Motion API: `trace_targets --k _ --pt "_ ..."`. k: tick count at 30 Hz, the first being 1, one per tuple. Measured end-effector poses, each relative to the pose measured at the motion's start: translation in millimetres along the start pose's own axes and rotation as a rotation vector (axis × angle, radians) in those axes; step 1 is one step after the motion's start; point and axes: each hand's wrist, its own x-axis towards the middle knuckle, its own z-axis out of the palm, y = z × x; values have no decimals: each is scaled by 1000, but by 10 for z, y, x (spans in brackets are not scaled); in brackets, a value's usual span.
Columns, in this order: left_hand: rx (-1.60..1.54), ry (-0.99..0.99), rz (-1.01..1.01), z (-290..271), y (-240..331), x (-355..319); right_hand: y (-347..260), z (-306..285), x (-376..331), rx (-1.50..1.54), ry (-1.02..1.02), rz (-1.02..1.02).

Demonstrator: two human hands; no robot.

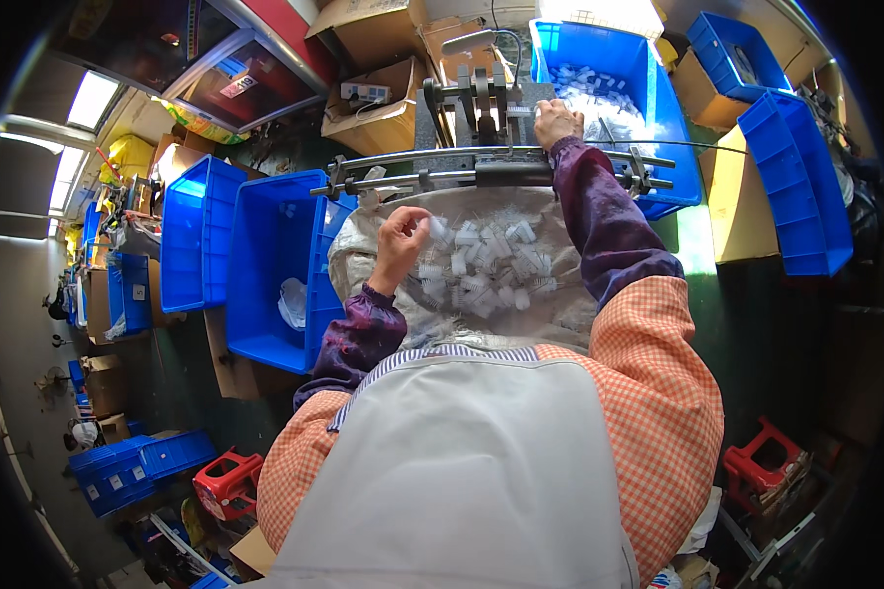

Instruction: The person sorts small white plastic components from a large sack into a blue bin. They pick up handfuls of the items, separate them, and place them into the bin.

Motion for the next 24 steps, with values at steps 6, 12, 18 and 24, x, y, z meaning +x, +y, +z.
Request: trace_targets --k 6,12,18,24 --pt "-519 -47 -184 133 102 0 235 -357 214 -201 -54 95" --pt "-595 -58 -151 271 341 124 -25 -776 -411 381 -141 -176" --pt "-479 -80 -117 406 533 252 -518 -764 -1019 999 -534 -604" --pt "713 -268 -27 415 -125 -46 -157 -109 -172 230 167 -215"
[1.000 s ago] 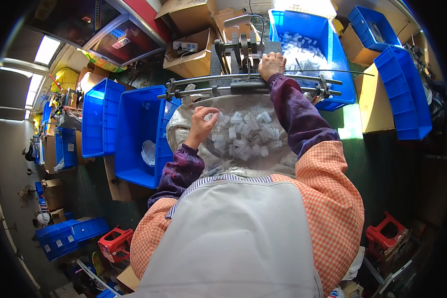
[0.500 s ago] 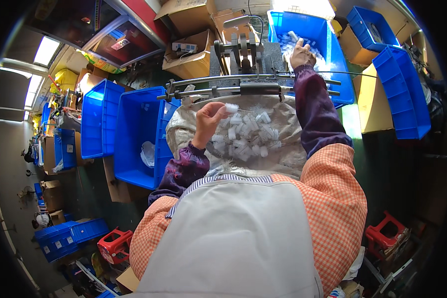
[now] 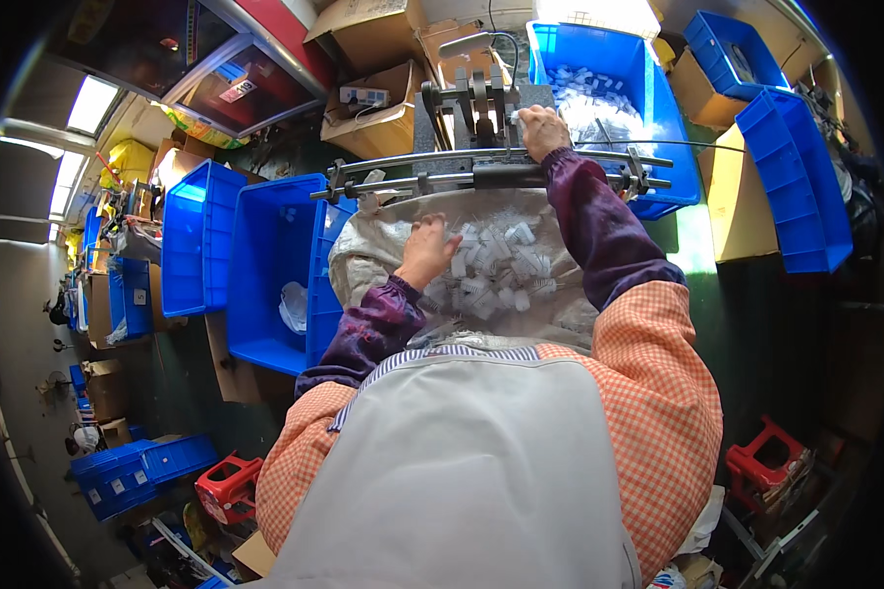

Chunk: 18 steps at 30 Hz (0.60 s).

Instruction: The person sorts small white plastic components from a large sack into a blue bin. They pick up handfuls of the items, separate them, and place them into the bin.

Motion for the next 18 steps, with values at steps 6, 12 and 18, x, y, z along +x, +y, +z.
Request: trace_targets --k 6,12,18 --pt "44 -54 37 245 -202 -6 -38 163 172 -220 -119 33" --pt "12 -53 32 259 -227 -18 18 232 227 -154 -144 22" --pt "23 -1 5 318 -206 -19 36 239 271 -204 -195 122"
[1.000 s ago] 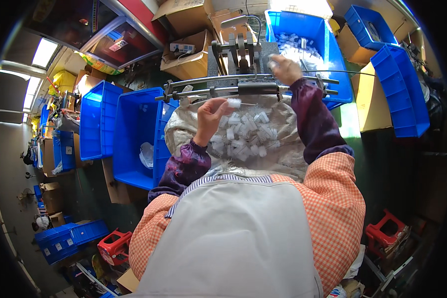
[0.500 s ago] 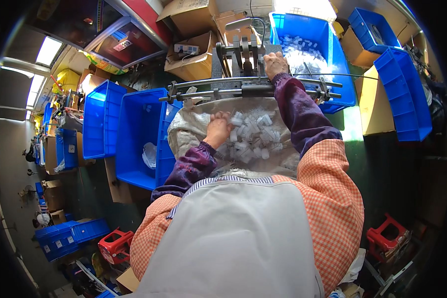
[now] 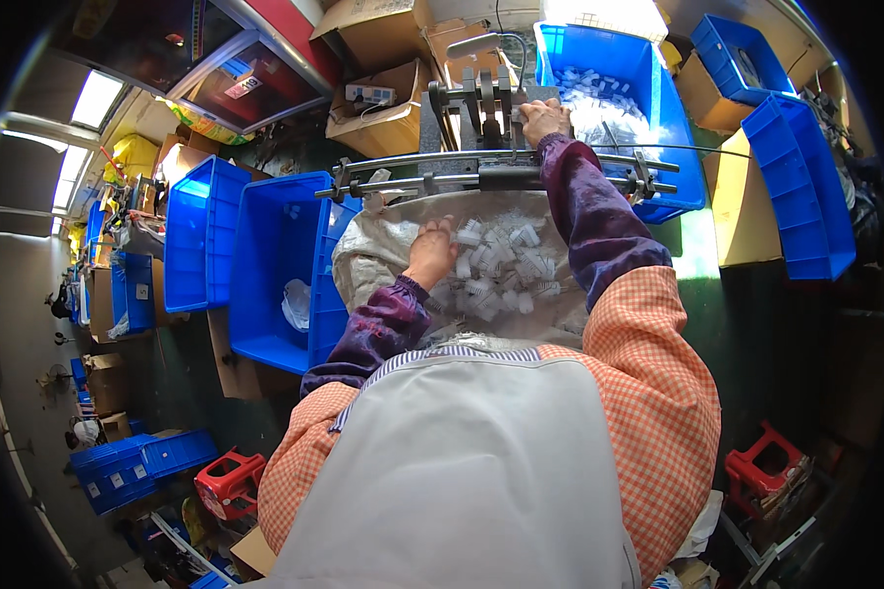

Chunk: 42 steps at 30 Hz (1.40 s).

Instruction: The person sorts small white plastic components from a large sack into a blue bin. They pick up handfuls of the items, separate them, and place them into the bin.

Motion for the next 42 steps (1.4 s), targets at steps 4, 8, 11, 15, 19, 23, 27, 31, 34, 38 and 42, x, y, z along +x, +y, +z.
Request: trace_targets --k 4,8,11,15,19,23,27,31,34,38,42 --pt "10 -50 1 -32 24 22 50 -76 -53 -87 -13 143" --pt "-99 -12 -31 -119 46 22 25 -194 -280 -20 37 138" --pt "-172 13 -82 -219 130 21 -31 -118 -289 -4 125 113" --pt "-260 160 24 -239 141 -22 -260 -44 -273 -1 145 71" --pt "-292 203 22 -342 222 -16 -566 61 -224 -70 155 72" --pt "-399 285 39 -468 259 -5 -570 34 -227 -74 157 55" --pt "-403 368 117 -646 222 27 -334 -49 -255 -95 100 56" --pt "-555 359 25 -841 325 34 -10 -76 -231 -15 51 83" --pt "-933 325 -29 -808 433 74 257 -51 -117 29 -35 113" --pt "-1201 240 -39 -709 431 94 306 -515 -20 -94 -8 243" --pt "-1379 160 -15 -758 618 165 759 -540 -161 -106 291 312"
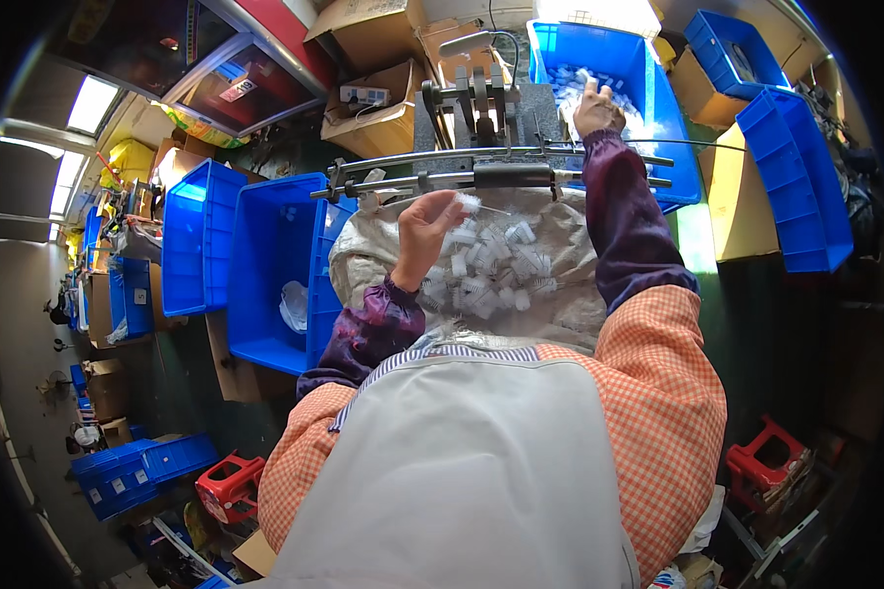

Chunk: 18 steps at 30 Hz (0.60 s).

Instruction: The person sorts small white plastic components from a large sack into a blue bin. They pick up handfuls of the items, separate them, and place them into the bin.

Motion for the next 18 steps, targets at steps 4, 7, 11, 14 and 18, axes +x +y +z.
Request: trace_targets --k 4,7,11,14,18 --pt "53 24 34 109 71 68 -457 -674 -672 876 -911 -318" --pt "104 -9 24 128 -4 141 -629 -691 -957 1113 -1103 -556" --pt "728 -47 63 0 -83 72 -617 -207 -660 693 -477 -447" --pt "1269 -260 224 -280 -691 -99 -660 122 -441 318 -171 -326" --pt "1347 -291 108 -294 -785 -191 -771 266 -345 158 -135 -354"
